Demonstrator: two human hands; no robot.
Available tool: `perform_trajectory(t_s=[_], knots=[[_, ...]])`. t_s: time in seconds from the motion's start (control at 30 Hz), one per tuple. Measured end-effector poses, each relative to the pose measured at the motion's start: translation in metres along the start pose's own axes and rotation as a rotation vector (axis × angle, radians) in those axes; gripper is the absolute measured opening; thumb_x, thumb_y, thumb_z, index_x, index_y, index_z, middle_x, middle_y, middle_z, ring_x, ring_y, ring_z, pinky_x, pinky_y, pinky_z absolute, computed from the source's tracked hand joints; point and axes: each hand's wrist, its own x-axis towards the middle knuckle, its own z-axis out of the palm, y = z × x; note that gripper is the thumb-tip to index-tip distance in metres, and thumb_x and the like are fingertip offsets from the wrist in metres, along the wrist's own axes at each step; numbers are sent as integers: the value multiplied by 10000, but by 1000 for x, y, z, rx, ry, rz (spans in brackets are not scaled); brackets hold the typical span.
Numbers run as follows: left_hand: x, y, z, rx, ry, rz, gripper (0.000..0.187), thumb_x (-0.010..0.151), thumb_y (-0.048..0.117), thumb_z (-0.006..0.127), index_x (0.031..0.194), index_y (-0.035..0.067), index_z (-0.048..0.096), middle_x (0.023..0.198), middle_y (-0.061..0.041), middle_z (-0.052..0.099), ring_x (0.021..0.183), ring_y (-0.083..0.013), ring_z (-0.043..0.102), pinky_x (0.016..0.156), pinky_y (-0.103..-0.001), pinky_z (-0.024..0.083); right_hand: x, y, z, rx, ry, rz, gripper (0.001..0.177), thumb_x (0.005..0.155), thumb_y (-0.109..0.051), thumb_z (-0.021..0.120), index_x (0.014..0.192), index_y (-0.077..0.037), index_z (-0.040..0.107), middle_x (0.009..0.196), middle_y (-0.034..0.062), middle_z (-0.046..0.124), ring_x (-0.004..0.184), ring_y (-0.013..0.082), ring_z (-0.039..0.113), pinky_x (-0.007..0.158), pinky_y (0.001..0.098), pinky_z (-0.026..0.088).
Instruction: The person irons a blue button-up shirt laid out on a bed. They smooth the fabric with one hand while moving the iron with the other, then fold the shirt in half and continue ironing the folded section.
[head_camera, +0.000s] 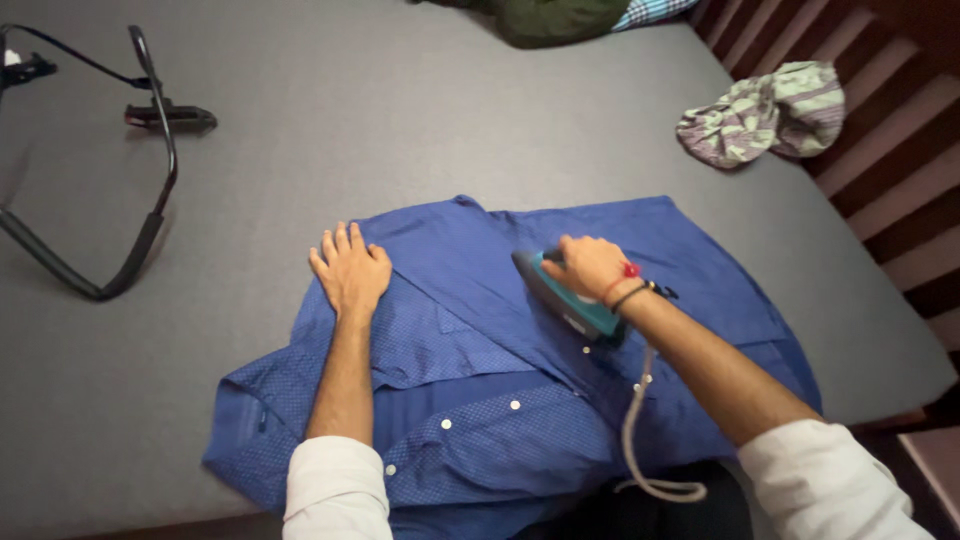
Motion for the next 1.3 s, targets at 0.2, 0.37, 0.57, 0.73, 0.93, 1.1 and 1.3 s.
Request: perform_trajectory(t_s=[0.2,0.37,0.57,0.73,0.93,1.1,1.3], knots=[[-7,15,-25,-142,150,252,510,905,191,565,1378,9,614,1510,-186,551,1440,-356,463,1213,-558,288,-20,5,-8,10,-30,-11,505,913,-519,615,1075,-47,688,974,229,748,898,425,727,799,533,585],[-48,83,-45,-375,-71,493,509,951,311,584,1358,6,601,1458,-200,564,1395,-355,485,1163,-514,332,9,-3,5,21,5,-1,500,898,-517,621,1054,-50,713,1006,235,740,922,428,726,823,531,586],[-85,121,-52,-301,-343,529,647,993,476,516,1479,49,504,1536,-169,491,1444,-332,411,1181,-505,280,26,-1,17,44,25,0,496,880,-513,632,1065,-61,721,994,236,742,933,429,723,825,533,584],[-76,88,-54,-181,-387,433,715,989,544,469,1525,72,443,1612,-134,391,1502,-303,322,1213,-512,212,-3,10,6,59,-58,-9,512,869,-532,634,1078,-70,707,973,237,743,922,434,724,825,529,584],[-70,62,-49,-145,-309,395,726,988,538,481,1519,43,459,1602,-162,413,1489,-315,358,1205,-526,224,-57,28,-9,53,-90,5,522,890,-543,613,1089,-68,697,966,231,745,907,436,725,809,534,583],[-76,64,-53,-144,-267,357,719,986,529,487,1508,35,473,1594,-160,431,1485,-320,372,1204,-537,225,-71,32,-16,24,-106,11,520,887,-548,614,1089,-77,705,973,230,743,919,432,720,816,536,577],[-81,69,-54,-125,-210,304,721,970,533,499,1493,37,486,1566,-151,456,1471,-322,374,1196,-547,216,-47,22,-7,3,-64,-5,532,870,-551,627,1109,-84,718,1017,223,748,958,423,722,847,522,583]])
